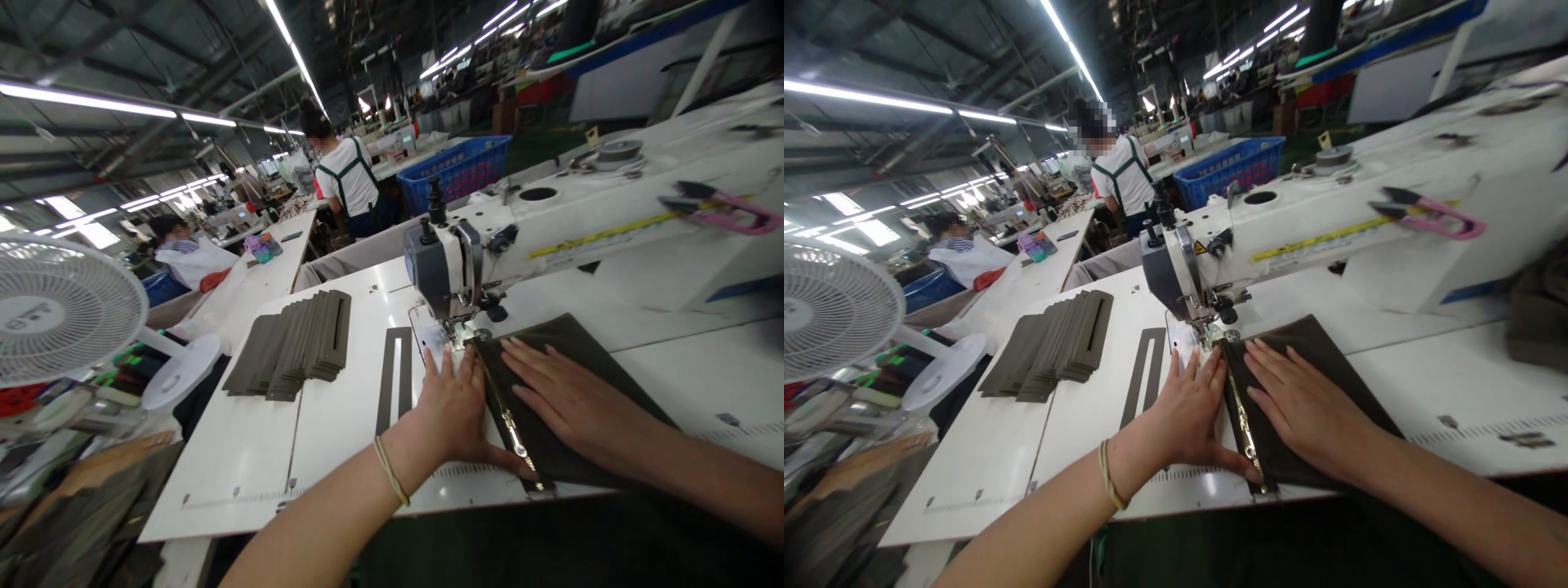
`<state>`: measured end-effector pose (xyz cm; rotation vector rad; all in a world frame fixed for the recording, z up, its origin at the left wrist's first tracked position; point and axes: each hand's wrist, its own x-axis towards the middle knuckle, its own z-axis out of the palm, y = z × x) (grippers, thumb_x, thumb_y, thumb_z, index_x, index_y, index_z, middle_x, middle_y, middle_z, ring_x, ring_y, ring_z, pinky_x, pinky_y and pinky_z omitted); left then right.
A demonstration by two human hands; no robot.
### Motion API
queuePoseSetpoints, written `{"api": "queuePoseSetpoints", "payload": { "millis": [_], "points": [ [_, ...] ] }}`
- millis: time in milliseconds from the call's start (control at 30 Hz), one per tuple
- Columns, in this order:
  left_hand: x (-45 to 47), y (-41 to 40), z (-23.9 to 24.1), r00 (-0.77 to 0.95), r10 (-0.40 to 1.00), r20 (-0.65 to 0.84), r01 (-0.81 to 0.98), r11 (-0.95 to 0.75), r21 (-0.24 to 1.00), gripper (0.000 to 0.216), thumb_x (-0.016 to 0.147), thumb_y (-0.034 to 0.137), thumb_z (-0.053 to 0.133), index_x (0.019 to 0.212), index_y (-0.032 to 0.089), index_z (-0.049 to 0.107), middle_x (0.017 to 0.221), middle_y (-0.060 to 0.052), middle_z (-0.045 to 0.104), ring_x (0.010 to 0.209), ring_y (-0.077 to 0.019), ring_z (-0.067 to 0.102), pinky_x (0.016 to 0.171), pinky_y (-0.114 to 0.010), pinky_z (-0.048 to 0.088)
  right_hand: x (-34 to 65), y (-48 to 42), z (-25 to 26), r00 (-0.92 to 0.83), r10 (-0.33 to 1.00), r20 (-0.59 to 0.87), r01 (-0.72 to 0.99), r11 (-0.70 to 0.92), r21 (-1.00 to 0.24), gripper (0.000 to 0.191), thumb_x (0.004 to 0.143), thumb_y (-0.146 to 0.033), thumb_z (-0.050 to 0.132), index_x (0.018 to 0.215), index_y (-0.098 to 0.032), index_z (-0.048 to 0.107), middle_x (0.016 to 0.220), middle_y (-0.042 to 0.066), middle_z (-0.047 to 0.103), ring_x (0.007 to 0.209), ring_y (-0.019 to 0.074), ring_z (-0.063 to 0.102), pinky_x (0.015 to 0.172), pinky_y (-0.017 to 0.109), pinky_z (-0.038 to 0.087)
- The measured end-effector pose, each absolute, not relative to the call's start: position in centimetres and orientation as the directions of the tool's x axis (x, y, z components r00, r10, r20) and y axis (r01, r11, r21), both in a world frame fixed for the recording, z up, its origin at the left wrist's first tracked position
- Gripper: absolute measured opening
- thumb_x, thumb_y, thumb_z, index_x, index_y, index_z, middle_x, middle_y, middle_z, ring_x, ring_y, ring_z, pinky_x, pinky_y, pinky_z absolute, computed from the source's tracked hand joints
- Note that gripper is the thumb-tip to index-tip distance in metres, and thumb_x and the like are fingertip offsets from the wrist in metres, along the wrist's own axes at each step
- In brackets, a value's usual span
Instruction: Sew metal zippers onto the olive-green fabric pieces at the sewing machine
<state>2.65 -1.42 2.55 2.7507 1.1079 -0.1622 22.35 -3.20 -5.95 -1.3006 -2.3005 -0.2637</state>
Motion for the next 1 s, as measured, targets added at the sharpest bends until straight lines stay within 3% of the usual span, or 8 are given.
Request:
{"api": "queuePoseSetpoints", "payload": {
  "millis": [200, 300, 433, 567, 667, 800, 900, 1000],
  "points": [
    [1.2, -1.0, 2.4, 0.701, 0.705, -0.106, 0.713, -0.688, 0.138, 0.132, 0.053, 0.08, 0.068, 0.147, 0.003, 0.016, 0.154, -0.024, 0.018, 0.142, -0.0408, 0.015, 0.113, -0.063, 0.004, 21.8, -1.3, -6.6, -0.47, 0.719, 0.511, 0.815, 0.576, -0.061, 0.053, 0.099, -0.031, 0.024, 0.15, -0.017, 0.022, 0.147, 0.011, 0.039, 0.135, 0.0238, 0.035, 0.108, 0.051, 0.033],
    [-2.3, -1.8, 2.9, 0.571, 0.82, -0.028, 0.813, -0.561, 0.158, 0.126, 0.06, 0.082, 0.061, 0.147, 0.003, 0.016, 0.154, -0.025, 0.015, 0.144, -0.0363, 0.013, 0.114, -0.063, 0.007, 22.0, -1.4, -7.0, -0.472, 0.698, 0.538, 0.81, 0.584, -0.048, 0.057, 0.099, -0.033, 0.028, 0.152, -0.019, 0.013, 0.147, 0.011, 0.039, 0.135, 0.0251, 0.036, 0.106, 0.053, 0.035],
    [-6.8, -6.1, 2.4, 0.479, 0.877, -0.018, 0.871, -0.473, 0.131, 0.098, 0.074, 0.077, 0.053, 0.142, 0.009, 0.034, 0.149, -0.024, 0.031, 0.141, -0.0399, 0.022, 0.11, -0.068, 0.012, 22.1, -1.7, -6.3, -0.495, 0.658, 0.568, 0.764, 0.641, -0.077, 0.056, 0.097, -0.031, 0.035, 0.15, -0.019, 0.021, 0.149, 0.011, 0.036, 0.135, 0.026, 0.035, 0.109, 0.052, 0.032],
    [-7.8, -10.6, 0.0, 0.57, 0.82, 0.053, 0.807, -0.571, 0.151, 0.114, 0.056, 0.08, 0.067, 0.143, 0.014, 0.036, 0.139, -0.025, 0.044, 0.127, -0.0466, 0.04, 0.101, -0.068, 0.033, 22.0, -1.7, -5.9, -0.601, 0.596, 0.532, 0.671, 0.738, -0.068, 0.051, 0.096, -0.032, 0.041, 0.146, -0.026, 0.033, 0.147, 0.008, 0.04, 0.133, 0.0266, 0.04, 0.107, 0.054, 0.034],
    [-7.9, -11.2, -1.1, 0.639, 0.769, 0.021, 0.762, -0.636, 0.12, 0.118, 0.055, 0.068, 0.077, 0.147, 0.015, 0.026, 0.137, -0.027, 0.044, 0.122, -0.048, 0.045, 0.095, -0.067, 0.04, 22.1, -1.4, -6.0, -0.559, 0.632, 0.537, 0.68, 0.72, -0.138, 0.051, 0.097, -0.029, 0.038, 0.147, -0.023, 0.03, 0.146, 0.01, 0.041, 0.132, 0.0243, 0.041, 0.105, 0.052, 0.037],
    [-8.7, -10.0, -0.2, 0.696, 0.718, -0.005, 0.716, -0.693, 0.084, 0.129, 0.052, 0.04, 0.088, 0.149, 0.007, 0.009, 0.148, -0.032, 0.025, 0.137, -0.0494, 0.022, 0.104, -0.067, 0.03, 22.5, -1.1, -6.1, -0.53, 0.644, 0.551, 0.714, 0.69, -0.121, 0.048, 0.097, -0.024, 0.035, 0.144, -0.018, 0.036, 0.141, 0.012, 0.047, 0.129, 0.0232, 0.044, 0.103, 0.05, 0.041],
    [-9.1, -9.4, 1.5, 0.699, 0.715, -0.004, 0.706, -0.689, 0.161, 0.103, 0.062, 0.02, 0.078, 0.146, 0.009, 0.021, 0.14, -0.025, 0.043, 0.132, -0.0399, 0.038, 0.107, -0.06, 0.033, 22.6, -1.0, -6.3, -0.535, 0.671, 0.513, 0.741, 0.665, -0.097, 0.046, 0.097, -0.028, 0.035, 0.141, -0.019, 0.042, 0.141, 0.01, 0.047, 0.128, 0.0228, 0.045, 0.103, 0.049, 0.04],
    [-8.8, -9.2, 2.3, 0.667, 0.744, 0.042, 0.714, -0.654, 0.25, 0.069, 0.07, 0.016, 0.067, 0.135, 0.015, 0.043, 0.133, -0.019, 0.05, 0.128, -0.0351, 0.044, 0.105, -0.057, 0.039, 22.3, -1.0, -6.3, -0.517, 0.674, 0.529, 0.76, 0.645, -0.08, 0.046, 0.097, -0.029, 0.035, 0.141, -0.019, 0.042, 0.142, 0.009, 0.047, 0.128, 0.022, 0.046, 0.103, 0.047, 0.04]
  ]
}}
